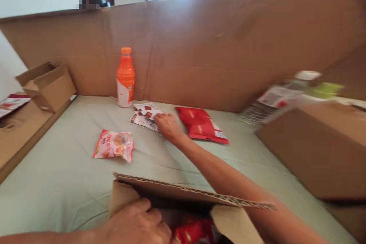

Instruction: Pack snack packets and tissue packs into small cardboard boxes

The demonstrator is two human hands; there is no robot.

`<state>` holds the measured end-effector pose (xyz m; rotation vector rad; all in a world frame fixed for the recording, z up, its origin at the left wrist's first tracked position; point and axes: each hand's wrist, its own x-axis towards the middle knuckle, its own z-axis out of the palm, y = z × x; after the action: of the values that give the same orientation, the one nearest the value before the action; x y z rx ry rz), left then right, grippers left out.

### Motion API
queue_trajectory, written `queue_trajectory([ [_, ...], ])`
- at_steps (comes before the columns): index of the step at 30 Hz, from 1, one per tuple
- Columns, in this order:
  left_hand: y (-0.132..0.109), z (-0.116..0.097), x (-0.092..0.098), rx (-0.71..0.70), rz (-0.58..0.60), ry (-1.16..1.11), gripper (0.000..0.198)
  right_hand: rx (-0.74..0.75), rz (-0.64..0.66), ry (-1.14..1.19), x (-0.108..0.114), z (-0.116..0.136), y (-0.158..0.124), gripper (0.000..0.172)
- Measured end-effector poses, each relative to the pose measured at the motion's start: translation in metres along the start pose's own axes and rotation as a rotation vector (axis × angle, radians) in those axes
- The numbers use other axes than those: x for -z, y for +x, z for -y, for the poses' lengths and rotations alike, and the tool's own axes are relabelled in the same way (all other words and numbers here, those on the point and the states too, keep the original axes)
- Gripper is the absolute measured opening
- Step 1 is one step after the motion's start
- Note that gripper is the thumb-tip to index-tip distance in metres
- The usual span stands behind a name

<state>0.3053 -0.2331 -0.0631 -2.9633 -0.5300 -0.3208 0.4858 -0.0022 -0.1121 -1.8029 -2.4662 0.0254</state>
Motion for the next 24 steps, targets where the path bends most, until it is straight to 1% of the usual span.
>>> queue_trajectory([
  [3,0.004,0.001,0.014,0.013,0.128,-0.027,0.021,0.005,-0.013,0.005,-0.001,-0.01,-0.006,0.04],
  [5,0.005,0.0,0.019,0.025,0.164,-0.026,0.02,-0.019,-0.031,0.016,0.0,-0.015,-0.015,0.041],
  [9,0.005,-0.004,0.023,0.056,0.174,-0.03,0.013,-0.124,-0.097,0.067,0.005,-0.023,-0.038,0.04],
  [11,0.006,-0.004,0.027,0.068,0.231,-0.054,0.009,-0.192,-0.145,0.107,0.01,-0.029,-0.048,0.039],
  [14,0.007,-0.004,0.037,0.091,0.318,-0.102,0.013,-0.274,-0.227,0.188,0.018,-0.04,-0.062,0.037],
  [16,0.006,-0.004,0.042,0.112,0.33,-0.115,0.012,-0.308,-0.287,0.261,0.024,-0.048,-0.073,0.036],
  [19,0.003,-0.005,0.043,0.123,0.306,-0.118,0.011,-0.335,-0.373,0.4,0.033,-0.057,-0.091,0.036],
  [24,-0.003,-0.009,0.044,0.113,0.26,-0.097,0.011,-0.365,-0.452,0.635,0.047,-0.063,-0.13,0.033],
])
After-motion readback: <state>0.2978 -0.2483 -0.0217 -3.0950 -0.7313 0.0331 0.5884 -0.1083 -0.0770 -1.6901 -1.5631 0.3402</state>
